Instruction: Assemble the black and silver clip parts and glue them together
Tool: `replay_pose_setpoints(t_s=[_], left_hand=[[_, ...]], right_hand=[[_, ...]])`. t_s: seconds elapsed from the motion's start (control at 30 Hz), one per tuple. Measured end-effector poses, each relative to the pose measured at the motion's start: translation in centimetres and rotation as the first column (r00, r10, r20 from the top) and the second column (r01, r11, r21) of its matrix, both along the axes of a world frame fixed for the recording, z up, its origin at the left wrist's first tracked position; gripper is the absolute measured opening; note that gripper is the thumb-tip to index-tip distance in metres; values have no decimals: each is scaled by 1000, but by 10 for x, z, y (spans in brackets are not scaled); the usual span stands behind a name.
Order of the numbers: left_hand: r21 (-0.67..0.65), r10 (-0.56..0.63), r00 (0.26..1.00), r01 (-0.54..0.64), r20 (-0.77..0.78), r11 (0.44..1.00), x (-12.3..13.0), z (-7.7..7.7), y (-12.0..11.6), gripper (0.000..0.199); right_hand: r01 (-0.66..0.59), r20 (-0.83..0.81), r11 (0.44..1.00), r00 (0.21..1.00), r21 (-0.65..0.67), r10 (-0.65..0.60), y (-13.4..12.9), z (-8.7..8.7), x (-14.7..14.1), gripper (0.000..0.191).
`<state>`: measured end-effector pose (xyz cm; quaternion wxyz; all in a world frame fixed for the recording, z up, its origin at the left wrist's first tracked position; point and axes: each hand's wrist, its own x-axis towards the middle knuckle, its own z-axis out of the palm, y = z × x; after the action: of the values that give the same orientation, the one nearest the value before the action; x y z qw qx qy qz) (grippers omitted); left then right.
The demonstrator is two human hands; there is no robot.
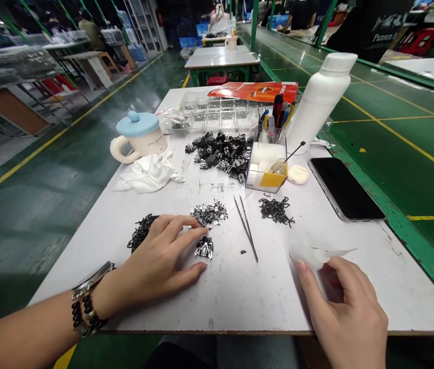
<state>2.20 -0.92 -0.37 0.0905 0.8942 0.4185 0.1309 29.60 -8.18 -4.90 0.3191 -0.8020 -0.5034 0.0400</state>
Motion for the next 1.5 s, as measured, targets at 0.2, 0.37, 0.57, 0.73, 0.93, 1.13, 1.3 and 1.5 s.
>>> replay_pose_setpoints(t_s=[0.2, 0.37, 0.57, 0.73, 0.93, 1.13, 1.3, 1.5], left_hand=[[-34, -1, 1000, 1, -1, 999, 0, -2, 2, 36], [-52, -31, 999, 33, 34, 998, 1, -4, 2, 28], [-161, -27, 956, 77, 291, 984, 4, -2, -2, 27], [-528, 175, 878, 99, 445, 844, 10, 7, -8, 33], [-777, 443, 736, 178, 512, 603, 14, 0, -9, 36], [-847, 583, 649, 193, 489, 495, 9, -1, -4, 36], [-846, 557, 681, 180, 476, 503, 7, -6, -3, 33], [-831, 525, 700, 179, 484, 527, 8, -9, -4, 32]], right_hand=[[-13, 32, 999, 999, 39, 12, 1, -1, 2, 42], [-14, -8, 998, 1000, 59, 14, 2, -1, 1, 40], [129, -385, 985, 920, 117, -74, 2, 10, -8, 40], [189, -851, 921, 477, 342, 218, 11, 20, -9, 38], [212, -910, 886, 149, 412, 387, 48, 45, -28, 38], [152, -839, 825, 120, 544, 531, 61, 60, -65, 34], [-30, -589, 642, 368, 766, 720, 51, 42, -81, 8], [-80, -541, 639, 459, 765, 705, 44, 36, -83, 8]])
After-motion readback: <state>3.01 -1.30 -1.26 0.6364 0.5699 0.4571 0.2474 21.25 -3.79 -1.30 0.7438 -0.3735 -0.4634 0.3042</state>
